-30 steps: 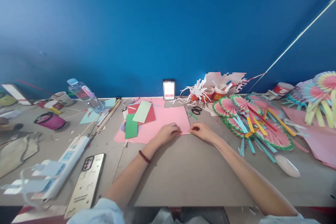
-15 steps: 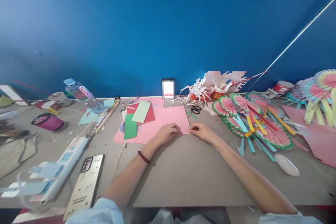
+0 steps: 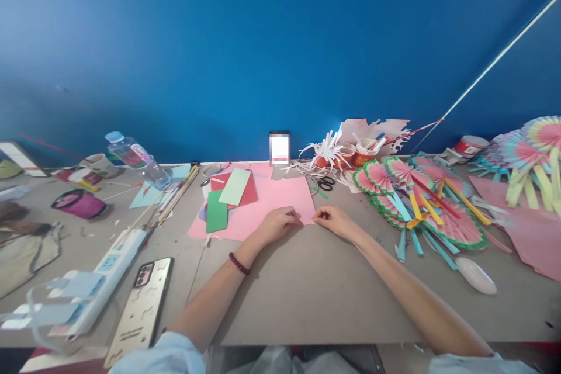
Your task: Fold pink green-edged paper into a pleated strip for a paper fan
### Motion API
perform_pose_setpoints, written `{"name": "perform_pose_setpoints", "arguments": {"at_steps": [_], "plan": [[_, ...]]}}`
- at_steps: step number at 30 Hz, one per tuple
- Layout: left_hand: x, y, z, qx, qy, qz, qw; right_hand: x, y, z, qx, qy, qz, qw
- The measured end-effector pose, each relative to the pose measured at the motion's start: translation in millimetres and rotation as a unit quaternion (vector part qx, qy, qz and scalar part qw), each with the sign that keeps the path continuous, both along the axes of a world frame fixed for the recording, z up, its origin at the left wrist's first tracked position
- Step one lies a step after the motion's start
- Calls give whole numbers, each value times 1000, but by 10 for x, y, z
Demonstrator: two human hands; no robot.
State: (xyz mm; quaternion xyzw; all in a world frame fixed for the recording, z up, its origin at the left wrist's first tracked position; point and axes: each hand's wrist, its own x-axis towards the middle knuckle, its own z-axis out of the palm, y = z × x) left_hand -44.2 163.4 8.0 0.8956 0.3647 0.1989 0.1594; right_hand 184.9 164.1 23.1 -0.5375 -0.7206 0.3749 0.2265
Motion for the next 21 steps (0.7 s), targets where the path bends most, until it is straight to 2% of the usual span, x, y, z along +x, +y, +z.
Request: {"name": "perform_pose_setpoints", "arguments": {"at_steps": [4, 11, 21], "plan": [[9, -11, -8, 35, 23, -3, 999, -7, -19, 7, 6, 3, 5, 1000], [33, -92, 18, 147, 85, -6, 985, -10, -35, -40, 43, 18, 17, 999], [25, -68, -86, 172, 38, 2, 984, -2, -25, -108, 63, 20, 8, 998]]}}
